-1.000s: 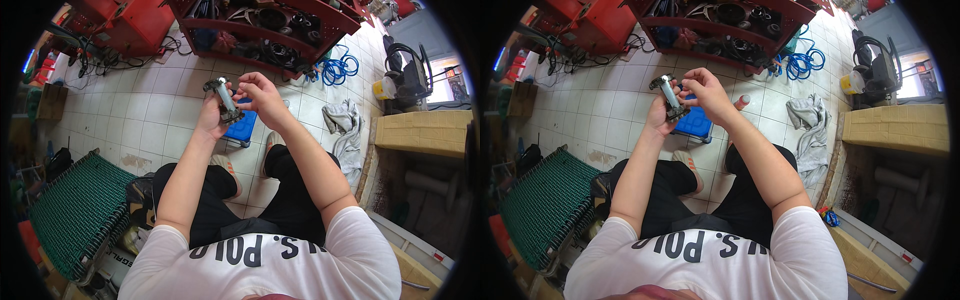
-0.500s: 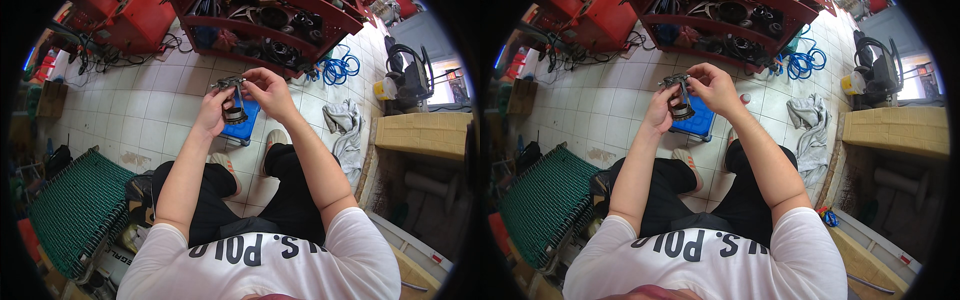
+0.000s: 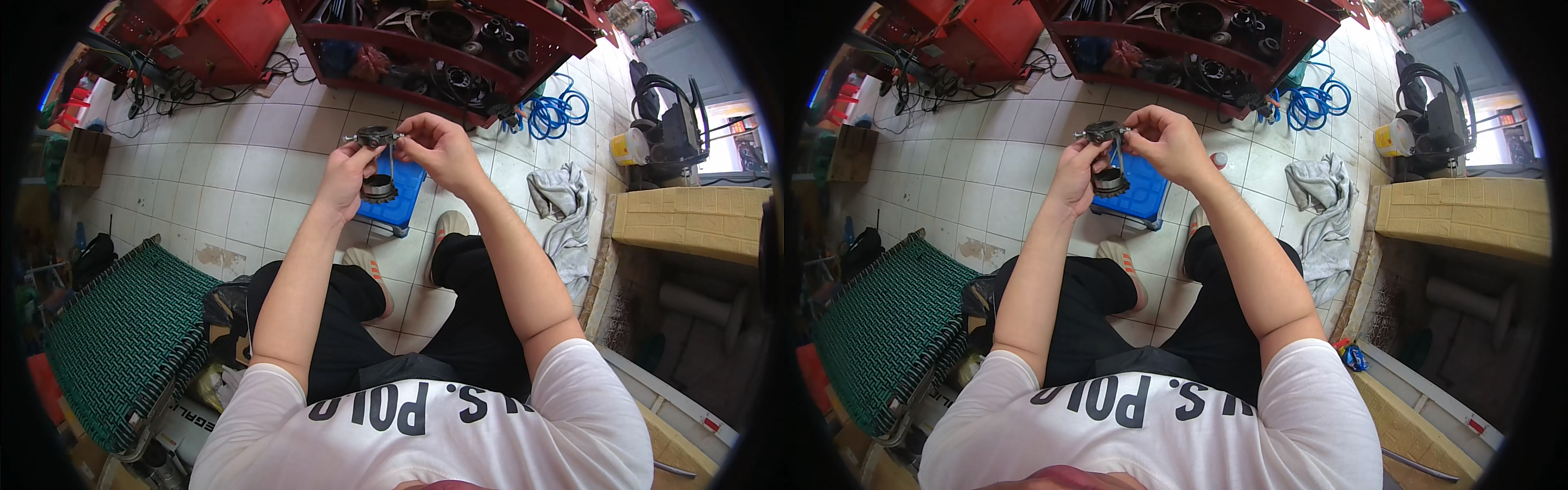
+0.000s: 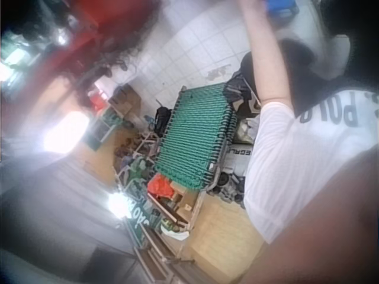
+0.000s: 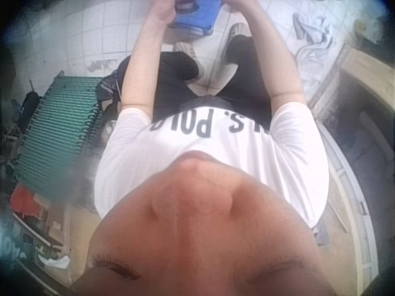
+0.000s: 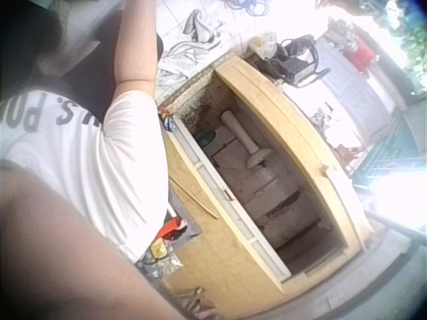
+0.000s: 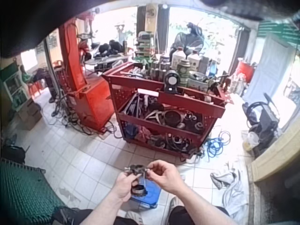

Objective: The person sits on the floor and assembles a small mechanical component, likely a carburetor, using a screwdriver. They insert a small metal piece into the device, tighten it, and repeatedly rotate and inspect the assembly to check the fit.

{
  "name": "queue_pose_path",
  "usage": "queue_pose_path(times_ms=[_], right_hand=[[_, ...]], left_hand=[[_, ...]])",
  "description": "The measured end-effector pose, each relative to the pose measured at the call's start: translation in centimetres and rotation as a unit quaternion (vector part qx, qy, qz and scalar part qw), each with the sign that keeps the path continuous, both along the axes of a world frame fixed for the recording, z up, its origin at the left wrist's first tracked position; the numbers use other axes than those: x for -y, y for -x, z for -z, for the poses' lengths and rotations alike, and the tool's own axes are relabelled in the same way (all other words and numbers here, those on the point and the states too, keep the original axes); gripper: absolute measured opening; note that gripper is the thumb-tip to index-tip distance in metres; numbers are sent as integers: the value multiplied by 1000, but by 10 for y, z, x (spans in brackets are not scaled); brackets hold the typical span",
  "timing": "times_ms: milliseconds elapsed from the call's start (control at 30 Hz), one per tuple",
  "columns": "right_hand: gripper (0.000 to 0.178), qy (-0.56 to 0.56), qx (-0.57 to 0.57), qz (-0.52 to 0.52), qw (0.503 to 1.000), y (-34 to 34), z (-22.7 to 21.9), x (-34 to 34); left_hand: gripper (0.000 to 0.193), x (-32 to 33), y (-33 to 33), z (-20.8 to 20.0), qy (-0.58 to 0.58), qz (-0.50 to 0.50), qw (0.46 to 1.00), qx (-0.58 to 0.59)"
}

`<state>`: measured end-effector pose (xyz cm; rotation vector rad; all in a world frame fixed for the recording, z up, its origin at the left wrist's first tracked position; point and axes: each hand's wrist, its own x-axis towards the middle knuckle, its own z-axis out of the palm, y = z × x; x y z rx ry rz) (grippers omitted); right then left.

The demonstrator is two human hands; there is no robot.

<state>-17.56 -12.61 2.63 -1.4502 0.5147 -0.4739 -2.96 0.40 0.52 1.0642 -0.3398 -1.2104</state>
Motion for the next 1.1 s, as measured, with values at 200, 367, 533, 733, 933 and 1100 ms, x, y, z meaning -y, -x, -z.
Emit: queue_pose_path(times_ms=[200,367,533,733,933,1100], right_hand=[[17,-11,14,-13,1000,1,3,3],[18,-30,26,-38,998,2,-1,3],[17,-12,5,-45,999,4,-6,4],[16,16,-28,-44,998,7,-7,8],[17,37,-66,-48,996,8,-12,7],[17,173,-40,-30,984,13,-18,5]], left_hand=[[9,0,1,0,3,5,1000,-18],[7,-3,-3,6,11,13,1000,-16],[4,-3,-4,8,13,11,1000,-11],[4,-2,-1,3,9,5,1000,-23],[7,-1,1,8,20,-15,1000,-11],[6,-2,-3,10,9,3,1000,20]])
